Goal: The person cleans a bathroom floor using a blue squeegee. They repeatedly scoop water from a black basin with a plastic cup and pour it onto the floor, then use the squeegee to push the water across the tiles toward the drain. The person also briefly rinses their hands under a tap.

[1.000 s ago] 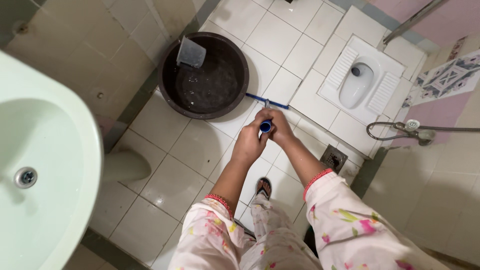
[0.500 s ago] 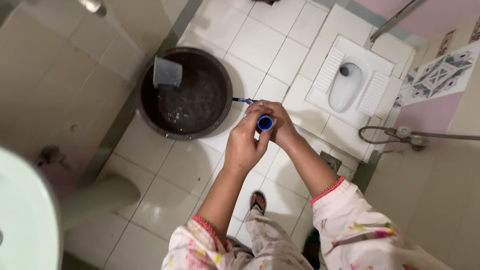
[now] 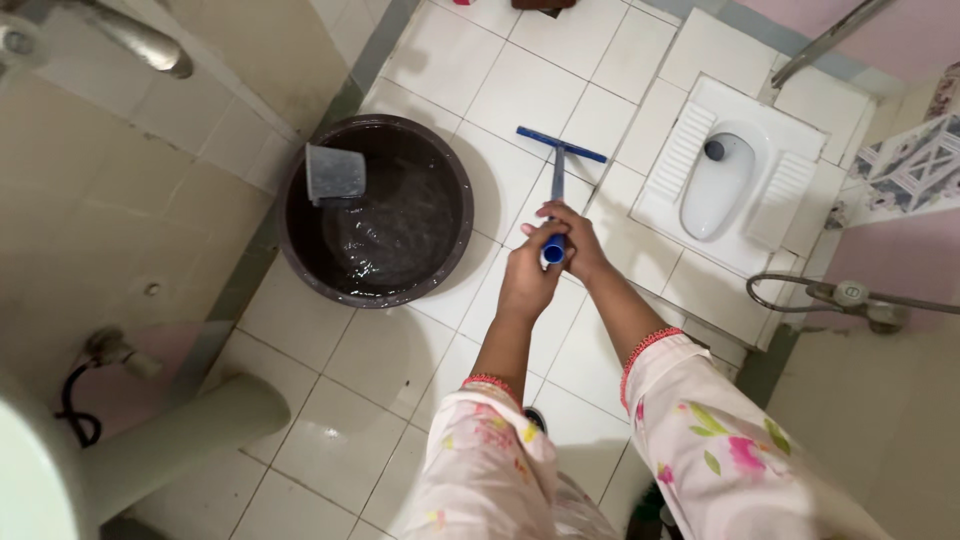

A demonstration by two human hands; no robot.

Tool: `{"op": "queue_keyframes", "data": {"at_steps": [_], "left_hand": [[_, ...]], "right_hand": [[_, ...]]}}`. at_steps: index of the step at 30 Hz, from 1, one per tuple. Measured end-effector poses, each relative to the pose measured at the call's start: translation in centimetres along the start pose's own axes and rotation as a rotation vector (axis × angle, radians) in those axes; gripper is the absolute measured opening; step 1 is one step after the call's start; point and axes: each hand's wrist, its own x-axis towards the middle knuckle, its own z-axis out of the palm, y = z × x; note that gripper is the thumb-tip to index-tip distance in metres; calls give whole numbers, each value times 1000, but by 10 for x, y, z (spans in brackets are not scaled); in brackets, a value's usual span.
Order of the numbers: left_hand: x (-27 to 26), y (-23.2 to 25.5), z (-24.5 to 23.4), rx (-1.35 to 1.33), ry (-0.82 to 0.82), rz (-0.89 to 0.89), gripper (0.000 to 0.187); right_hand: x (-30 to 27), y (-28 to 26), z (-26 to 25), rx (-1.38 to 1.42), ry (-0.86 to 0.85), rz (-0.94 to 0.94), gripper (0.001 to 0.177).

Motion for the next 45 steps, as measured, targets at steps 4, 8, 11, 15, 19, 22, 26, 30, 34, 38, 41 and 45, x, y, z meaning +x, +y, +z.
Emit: {"op": "queue_keyframes", "data": {"at_steps": [4, 8, 11, 15, 19, 22, 26, 30, 34, 38, 41, 45], "left_hand": [[-6, -6, 11, -47, 162, 272, 36], [-27, 1, -1, 211, 201, 520, 27], [-52, 17, -16, 273, 81, 395, 28], [-65, 49, -27, 314, 63, 231, 26], [-55, 73, -48, 256, 74, 345, 27], [-18, 80, -58, 304, 94, 480, 28], [33, 75, -69, 528, -78, 276, 30], [62, 49, -63, 436, 52, 328, 33], [59, 15, -54, 418, 162, 224, 38], [26, -10, -48, 517, 88, 119, 42], [-3, -14, -38, 553, 4, 240, 44], [-35, 7, -21, 598, -19, 293, 42]], "right_hand": [[-8, 19, -8, -362, -95, -208, 23], [-71, 23, 16, -544, 43, -304, 34], [-99, 24, 23, -946, 43, -369, 21], [-107, 28, 23, -486, -204, -399, 26], [-98, -7, 50, -462, -272, -341, 30], [-80, -40, 78, -874, -104, -361, 11], [-25, -60, 99, -416, -195, -250, 6], [31, -44, 86, -924, -507, -660, 10], [72, 7, 44, -870, -603, -707, 45], [67, 43, 15, -865, -722, -893, 96], [14, 63, 10, -706, -604, -691, 78], [-45, 52, 6, -751, -469, -599, 80]]}}
